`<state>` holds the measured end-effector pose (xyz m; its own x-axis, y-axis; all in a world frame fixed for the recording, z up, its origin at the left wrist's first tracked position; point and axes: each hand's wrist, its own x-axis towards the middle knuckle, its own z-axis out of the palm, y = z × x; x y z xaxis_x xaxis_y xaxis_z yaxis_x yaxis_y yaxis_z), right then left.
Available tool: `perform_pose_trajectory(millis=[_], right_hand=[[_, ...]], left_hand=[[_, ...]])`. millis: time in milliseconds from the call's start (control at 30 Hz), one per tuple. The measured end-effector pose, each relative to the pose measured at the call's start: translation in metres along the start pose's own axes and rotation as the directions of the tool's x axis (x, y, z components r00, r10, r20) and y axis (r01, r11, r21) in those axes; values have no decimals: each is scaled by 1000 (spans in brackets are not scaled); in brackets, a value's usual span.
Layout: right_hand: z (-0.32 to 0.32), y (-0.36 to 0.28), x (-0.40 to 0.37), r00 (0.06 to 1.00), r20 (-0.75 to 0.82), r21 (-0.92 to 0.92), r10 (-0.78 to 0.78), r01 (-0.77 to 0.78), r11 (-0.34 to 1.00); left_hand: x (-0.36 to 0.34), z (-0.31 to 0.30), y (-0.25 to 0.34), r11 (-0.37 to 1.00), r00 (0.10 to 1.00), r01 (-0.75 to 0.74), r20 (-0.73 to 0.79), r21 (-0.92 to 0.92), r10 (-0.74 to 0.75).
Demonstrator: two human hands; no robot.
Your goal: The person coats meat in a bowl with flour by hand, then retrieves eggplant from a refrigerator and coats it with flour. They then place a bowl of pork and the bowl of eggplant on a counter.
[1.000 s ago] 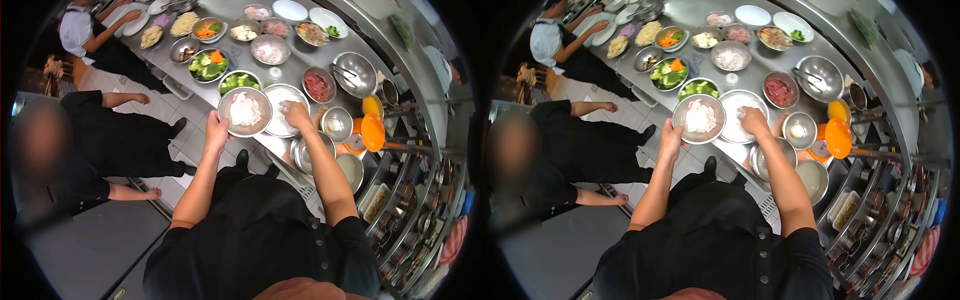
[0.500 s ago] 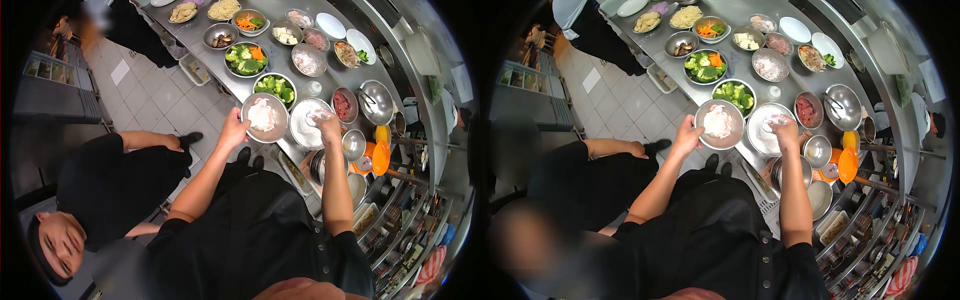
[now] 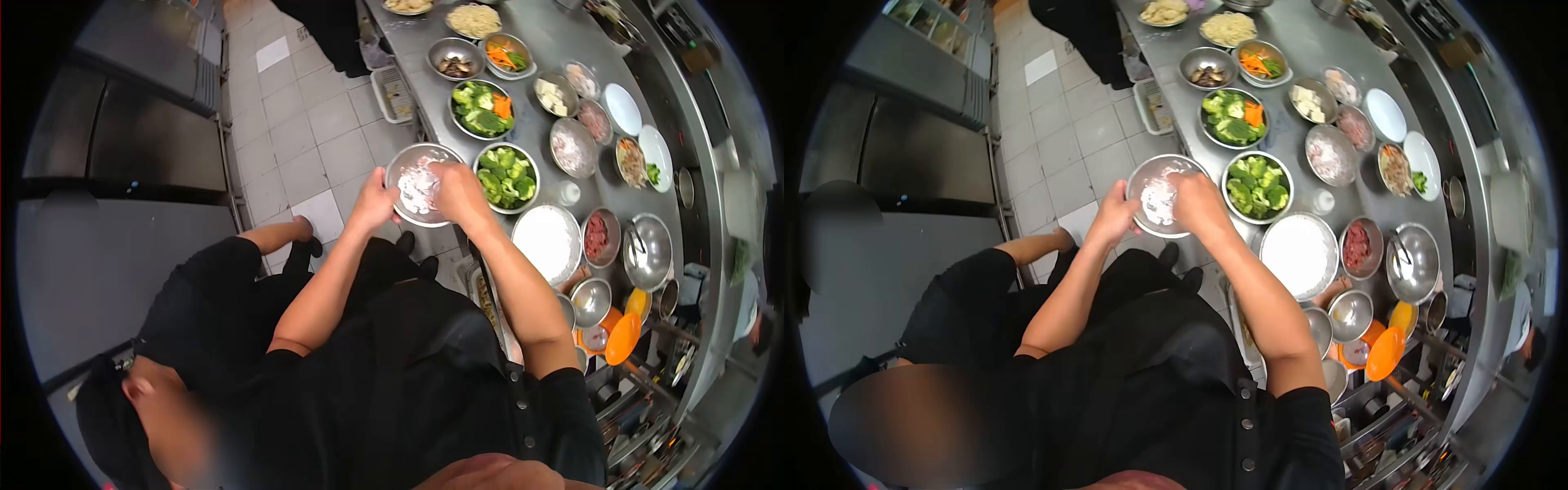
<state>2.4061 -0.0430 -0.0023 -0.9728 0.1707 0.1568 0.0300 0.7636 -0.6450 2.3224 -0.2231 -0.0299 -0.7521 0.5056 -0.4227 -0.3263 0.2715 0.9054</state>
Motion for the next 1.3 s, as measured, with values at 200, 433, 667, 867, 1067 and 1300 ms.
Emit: perform_pose_trajectory(millis=[200, 433, 667, 867, 1067, 1300], right_hand=[[58, -23, 91, 966, 229, -228, 121, -67, 971], [166, 5, 201, 900, 421, -152, 114, -54, 987], [312, 74, 345, 835, 483, -211, 264, -182, 960], [391, 91, 427, 807, 497, -251, 318, -217, 943], [475, 188, 462, 801, 472, -158, 368, -334, 929], [559, 391, 517, 672, 36, 62, 740, -741, 669]], left_hand=[[44, -73, -10, 996, 999, 1, -50, -92, -6], [164, -165, -50, 969, 985, 145, -59, -200, -160], [317, -244, -132, 953, 956, 248, -116, -175, -270], [415, -299, -183, 957, 941, 273, -177, -102, -287], [487, -311, -260, 978, 938, 156, -330, 135, -105], [557, -309, -321, 912, 863, 409, -311, -30, -397]])
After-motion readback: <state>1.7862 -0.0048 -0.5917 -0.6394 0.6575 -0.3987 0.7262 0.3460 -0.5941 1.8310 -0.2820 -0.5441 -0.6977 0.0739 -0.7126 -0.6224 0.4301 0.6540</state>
